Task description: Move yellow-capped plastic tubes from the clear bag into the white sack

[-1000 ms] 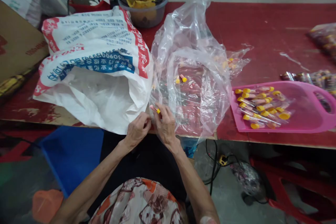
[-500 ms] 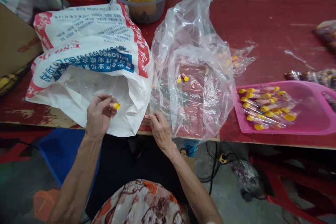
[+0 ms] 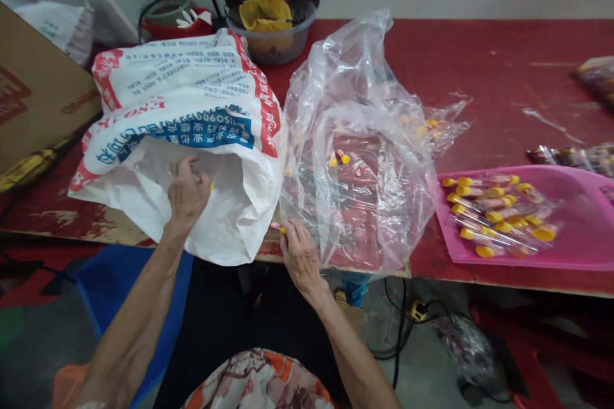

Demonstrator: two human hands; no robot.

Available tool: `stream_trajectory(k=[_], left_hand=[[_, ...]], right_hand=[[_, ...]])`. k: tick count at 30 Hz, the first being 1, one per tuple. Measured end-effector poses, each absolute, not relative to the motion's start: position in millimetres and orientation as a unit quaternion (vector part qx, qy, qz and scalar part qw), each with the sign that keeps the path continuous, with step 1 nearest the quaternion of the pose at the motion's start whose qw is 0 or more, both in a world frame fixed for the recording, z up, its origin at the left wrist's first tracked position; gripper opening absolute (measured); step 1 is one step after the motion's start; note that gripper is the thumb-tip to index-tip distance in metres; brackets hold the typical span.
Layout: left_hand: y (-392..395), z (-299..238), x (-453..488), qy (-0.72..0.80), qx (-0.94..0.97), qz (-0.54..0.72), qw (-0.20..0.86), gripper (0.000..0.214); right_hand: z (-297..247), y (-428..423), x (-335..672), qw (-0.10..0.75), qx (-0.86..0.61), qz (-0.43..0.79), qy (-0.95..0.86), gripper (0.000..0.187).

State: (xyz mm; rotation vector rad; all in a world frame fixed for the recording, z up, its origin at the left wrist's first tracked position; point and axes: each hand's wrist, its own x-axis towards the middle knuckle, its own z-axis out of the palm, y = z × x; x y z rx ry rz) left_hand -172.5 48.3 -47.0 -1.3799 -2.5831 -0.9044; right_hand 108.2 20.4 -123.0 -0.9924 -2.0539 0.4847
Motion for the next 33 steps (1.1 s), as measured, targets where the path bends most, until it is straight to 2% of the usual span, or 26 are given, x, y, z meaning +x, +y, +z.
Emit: stream_trajectory(k=[4,10,14,17,20,25,30,33], left_hand=[[80,-60,-202,-0.858,-0.422,-0.291,-0.026,0.053],[60,-53,-211,-0.813,-0.38,-0.432,-0.082,0.033],[18,-29,-182,-0.714,-0.359,-0.546,-0.251,0.036],[-6,-17,-153,-0.685,-0.369,-0.504,-0.374,0.042],[-16,-17,-129,-0.669,-0.404,-0.433,-0.448,0.045],[-15,-22,-113,-0.653,-0.445,-0.416,-0.45,0.045],[-9,-22,-109,-0.657,-0.474,-0.386,-0.442,0.048],[-8,-23,-103,-0.653,-0.519,-0.352,-0.424,0.049]], right_hand=[[-115,24,110,0.397,-0.379,0.205,-0.81,0.027],[-106,23,110,0.44,-0.39,0.22,-0.778,0.029],[-107,26,105,0.406,-0.398,0.237,-0.788,0.027],[-97,30,101,0.414,-0.407,0.339,-0.74,0.026],[-83,29,102,0.418,-0.422,0.444,-0.67,0.025],[-75,25,111,0.415,-0.426,0.52,-0.613,0.026],[-78,24,116,0.398,-0.419,0.537,-0.615,0.028],[-82,21,112,0.364,-0.398,0.533,-0.652,0.021]])
